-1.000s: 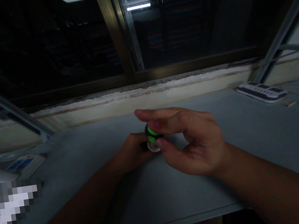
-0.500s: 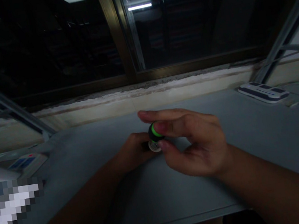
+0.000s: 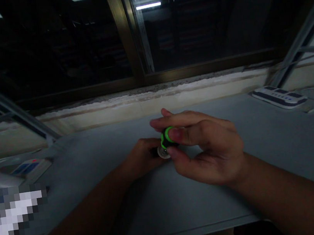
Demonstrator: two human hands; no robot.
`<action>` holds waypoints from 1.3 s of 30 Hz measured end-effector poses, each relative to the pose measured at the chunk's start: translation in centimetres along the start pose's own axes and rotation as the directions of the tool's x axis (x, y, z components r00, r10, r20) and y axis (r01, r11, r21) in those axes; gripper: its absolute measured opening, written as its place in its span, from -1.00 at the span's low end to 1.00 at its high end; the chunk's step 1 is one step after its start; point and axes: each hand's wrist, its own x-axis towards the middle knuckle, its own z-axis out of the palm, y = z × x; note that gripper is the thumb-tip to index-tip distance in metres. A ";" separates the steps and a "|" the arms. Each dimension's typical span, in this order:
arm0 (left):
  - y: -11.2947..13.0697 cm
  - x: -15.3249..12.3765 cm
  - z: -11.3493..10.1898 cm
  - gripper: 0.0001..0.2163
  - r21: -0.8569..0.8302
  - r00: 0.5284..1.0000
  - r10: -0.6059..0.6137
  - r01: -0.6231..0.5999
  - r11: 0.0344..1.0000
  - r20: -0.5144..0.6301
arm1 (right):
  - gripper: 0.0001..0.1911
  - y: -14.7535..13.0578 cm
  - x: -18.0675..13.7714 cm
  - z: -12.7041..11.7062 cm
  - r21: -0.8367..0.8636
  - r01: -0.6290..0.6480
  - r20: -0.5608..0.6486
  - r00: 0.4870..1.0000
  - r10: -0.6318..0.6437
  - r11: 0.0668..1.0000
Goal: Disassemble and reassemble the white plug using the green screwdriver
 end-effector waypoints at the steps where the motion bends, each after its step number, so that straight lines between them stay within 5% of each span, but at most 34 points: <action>1: 0.0 0.0 0.0 -0.77 -0.003 1.000 0.001 -0.001 1.000 0.003 | -0.62 0.0 0.0 0.1 -0.016 0.001 -0.032 0.999 -0.002 1.000; 6: -0.2 0.1 0.0 -0.75 0.009 1.000 0.008 -0.008 1.000 -0.019 | -0.58 0.4 0.1 0.1 -0.087 0.021 -0.155 0.987 -0.034 0.996; 9: -0.3 0.0 0.0 -0.74 -0.008 1.000 -0.004 0.004 1.000 -0.010 | -0.68 0.2 0.0 0.0 0.012 0.020 -0.062 0.998 -0.019 1.000; 12: -0.2 0.0 0.1 -0.75 -0.026 1.000 0.003 -0.003 1.000 0.001 | -0.58 -0.2 0.0 0.1 0.044 -0.029 -0.003 1.000 0.030 0.999; 19: 0.0 0.0 0.1 -0.79 -0.026 1.000 -0.009 0.009 1.000 -0.018 | -0.55 0.3 0.0 0.2 -0.060 -0.012 -0.170 0.985 0.002 0.998; 25: 0.0 0.0 0.1 -0.78 -0.024 1.000 -0.013 0.013 1.000 0.005 | -0.66 0.1 0.0 0.1 0.063 -0.039 -0.017 0.999 0.040 0.997; 31: -0.2 -0.1 0.2 -0.75 -0.002 1.000 -0.008 0.008 1.000 -0.022 | -0.58 0.6 0.0 0.2 -0.045 -0.039 -0.183 0.983 0.031 0.998; 35: -0.2 -0.1 0.1 -0.74 0.002 1.000 -0.026 0.026 1.000 -0.008 | -0.74 1.0 0.1 0.1 0.026 0.022 -0.108 0.994 -0.019 0.999; 39: 0.0 0.0 0.2 -0.76 -0.007 1.000 0.000 0.001 1.000 0.008 | -0.57 0.5 0.1 0.1 0.050 0.042 -0.011 0.999 -0.041 0.998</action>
